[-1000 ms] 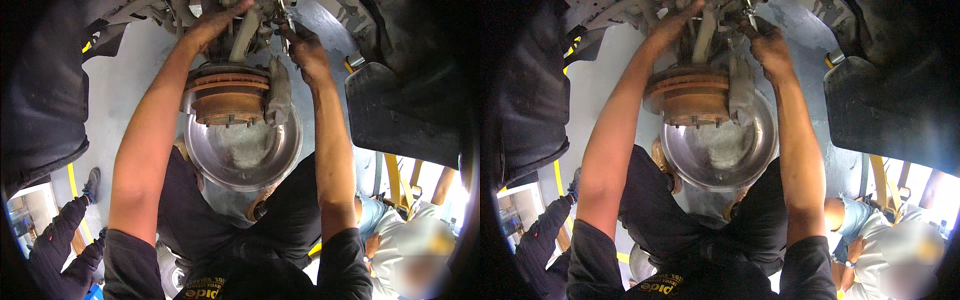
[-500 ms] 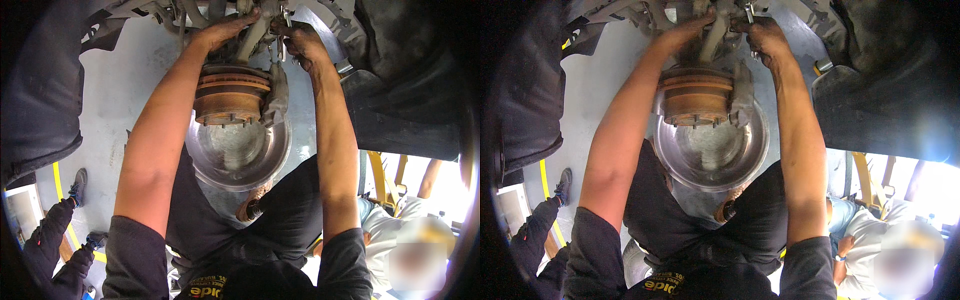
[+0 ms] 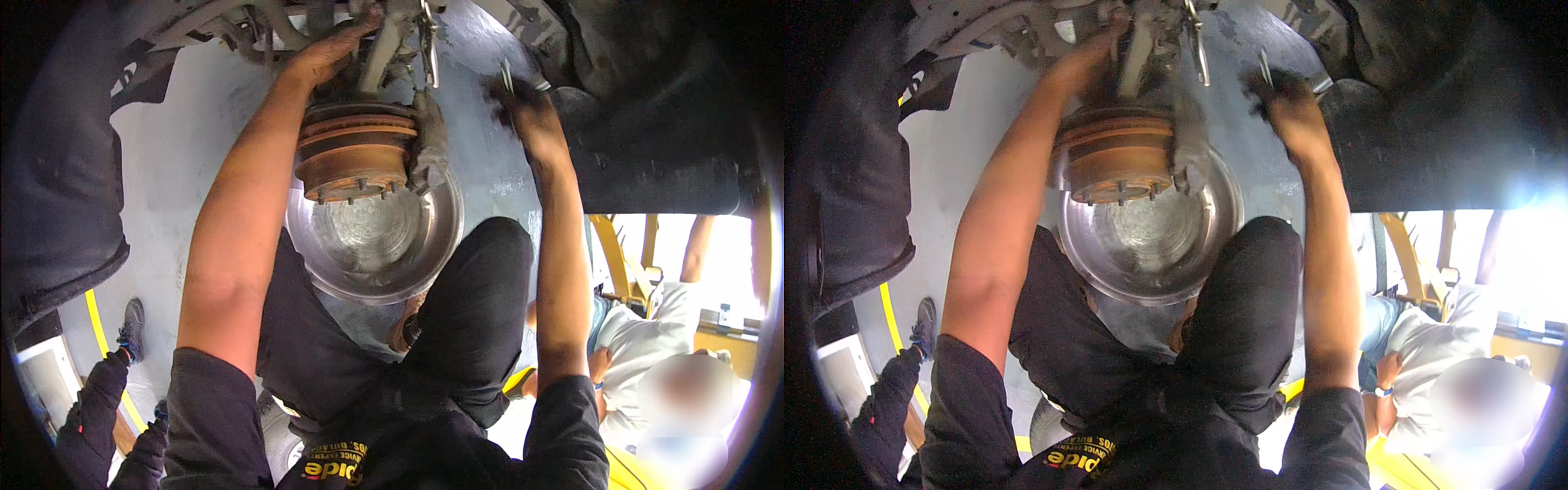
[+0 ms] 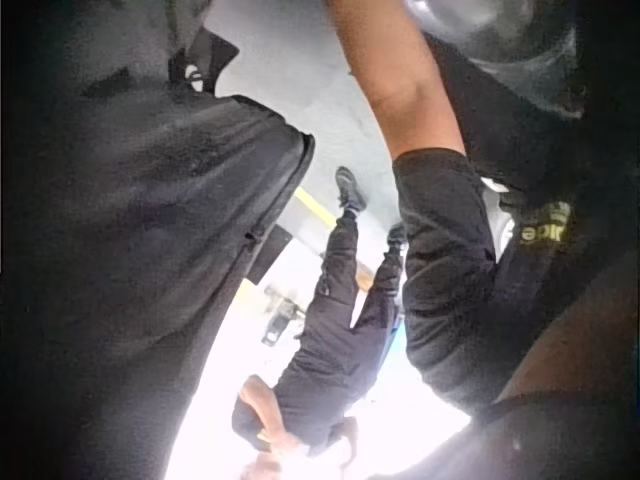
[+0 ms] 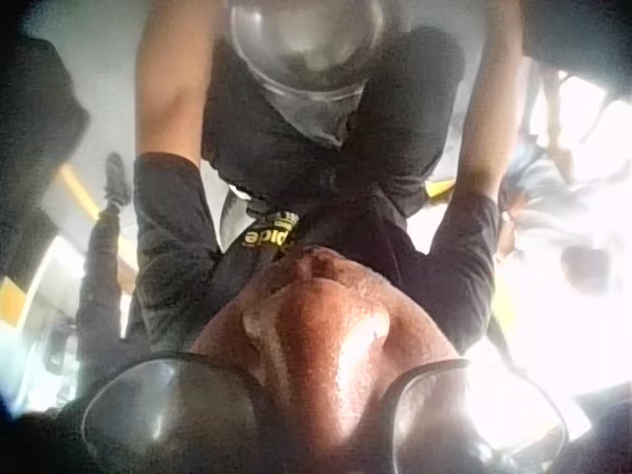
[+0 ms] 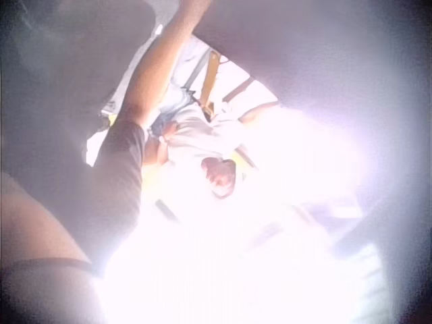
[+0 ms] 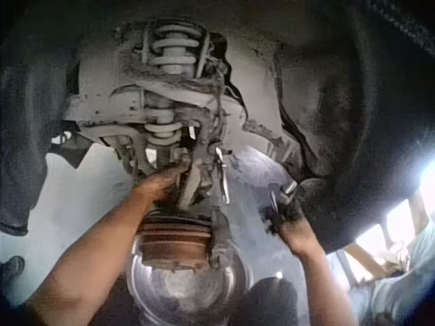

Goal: The person works on a car's brake assembly using a wrench and by hand, loosening a bolt and manipulating the caliper while a metal tray sits underneath.

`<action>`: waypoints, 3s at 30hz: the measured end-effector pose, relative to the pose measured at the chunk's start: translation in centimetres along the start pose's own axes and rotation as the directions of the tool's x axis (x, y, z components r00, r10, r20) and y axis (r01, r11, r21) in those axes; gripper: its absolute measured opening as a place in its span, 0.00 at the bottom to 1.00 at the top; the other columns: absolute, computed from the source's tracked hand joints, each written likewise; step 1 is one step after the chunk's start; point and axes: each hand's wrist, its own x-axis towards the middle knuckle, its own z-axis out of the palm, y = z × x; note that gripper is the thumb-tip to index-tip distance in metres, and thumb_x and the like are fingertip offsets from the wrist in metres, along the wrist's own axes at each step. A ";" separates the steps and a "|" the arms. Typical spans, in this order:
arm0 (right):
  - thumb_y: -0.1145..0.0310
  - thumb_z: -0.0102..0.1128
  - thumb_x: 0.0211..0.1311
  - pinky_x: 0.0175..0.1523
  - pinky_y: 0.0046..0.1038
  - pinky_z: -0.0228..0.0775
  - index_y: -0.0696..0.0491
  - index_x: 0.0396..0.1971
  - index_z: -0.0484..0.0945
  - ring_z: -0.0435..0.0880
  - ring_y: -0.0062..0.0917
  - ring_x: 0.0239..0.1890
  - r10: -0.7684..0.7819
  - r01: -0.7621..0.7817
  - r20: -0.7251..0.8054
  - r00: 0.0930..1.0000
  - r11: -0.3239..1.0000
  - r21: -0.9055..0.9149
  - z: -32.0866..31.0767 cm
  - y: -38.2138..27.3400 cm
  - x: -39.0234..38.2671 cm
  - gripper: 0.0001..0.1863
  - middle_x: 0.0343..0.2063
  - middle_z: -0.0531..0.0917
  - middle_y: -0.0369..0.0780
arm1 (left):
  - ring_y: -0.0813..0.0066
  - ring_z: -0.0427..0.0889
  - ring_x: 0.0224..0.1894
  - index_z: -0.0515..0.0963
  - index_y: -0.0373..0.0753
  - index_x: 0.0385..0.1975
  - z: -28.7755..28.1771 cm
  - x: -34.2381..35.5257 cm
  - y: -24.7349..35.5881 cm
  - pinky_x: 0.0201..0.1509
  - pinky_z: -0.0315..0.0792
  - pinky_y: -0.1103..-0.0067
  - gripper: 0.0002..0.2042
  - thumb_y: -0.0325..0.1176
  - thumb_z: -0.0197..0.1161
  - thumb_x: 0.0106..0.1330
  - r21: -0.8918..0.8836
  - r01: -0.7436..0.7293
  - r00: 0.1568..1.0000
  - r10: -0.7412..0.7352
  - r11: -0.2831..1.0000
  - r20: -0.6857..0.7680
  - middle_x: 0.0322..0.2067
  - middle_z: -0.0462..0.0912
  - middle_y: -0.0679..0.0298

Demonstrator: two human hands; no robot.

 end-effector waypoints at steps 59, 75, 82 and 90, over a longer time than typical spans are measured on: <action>0.70 0.60 0.74 0.37 0.25 0.77 0.64 0.46 0.84 0.84 0.21 0.30 -0.213 -0.209 -0.687 0.694 0.854 -0.476 -13.7 7.3 -32.2 0.12 0.31 0.88 0.44 | 0.59 0.57 0.76 0.54 0.42 0.77 -4.3 1.1 -2.4 0.78 0.52 0.62 0.43 0.68 0.48 0.72 0.206 0.012 1.000 -0.008 0.978 -0.017 0.75 0.59 0.55; 0.70 0.56 0.72 0.32 0.47 0.65 0.61 0.27 0.75 0.79 0.58 0.31 -0.581 0.478 -0.360 0.730 0.810 -0.339 7.1 -10.6 3.0 0.13 0.24 0.77 0.57 | 0.54 0.47 0.79 0.50 0.45 0.79 -1.4 2.2 -1.4 0.80 0.44 0.59 0.51 0.76 0.50 0.64 0.050 0.188 0.982 -0.189 0.981 0.020 0.77 0.52 0.49; 0.69 0.57 0.72 0.32 0.47 0.65 0.60 0.27 0.75 0.79 0.58 0.31 -0.659 0.517 -0.329 0.676 0.743 -0.425 7.9 -11.1 3.9 0.13 0.24 0.78 0.57 | 0.56 0.49 0.78 0.55 0.45 0.78 -0.9 2.0 0.4 0.78 0.45 0.61 0.55 0.80 0.53 0.59 -0.022 0.300 0.948 -0.296 0.954 0.116 0.76 0.56 0.54; 0.69 0.56 0.73 0.30 0.42 0.67 0.60 0.28 0.77 0.83 0.47 0.24 -0.560 0.497 -0.339 0.756 0.828 -0.260 7.7 -11.3 2.5 0.13 0.20 0.80 0.52 | 0.56 0.56 0.76 0.57 0.46 0.77 -0.7 2.0 0.2 0.77 0.49 0.62 0.53 0.80 0.50 0.60 -0.025 0.289 0.949 -0.283 0.957 0.135 0.75 0.59 0.55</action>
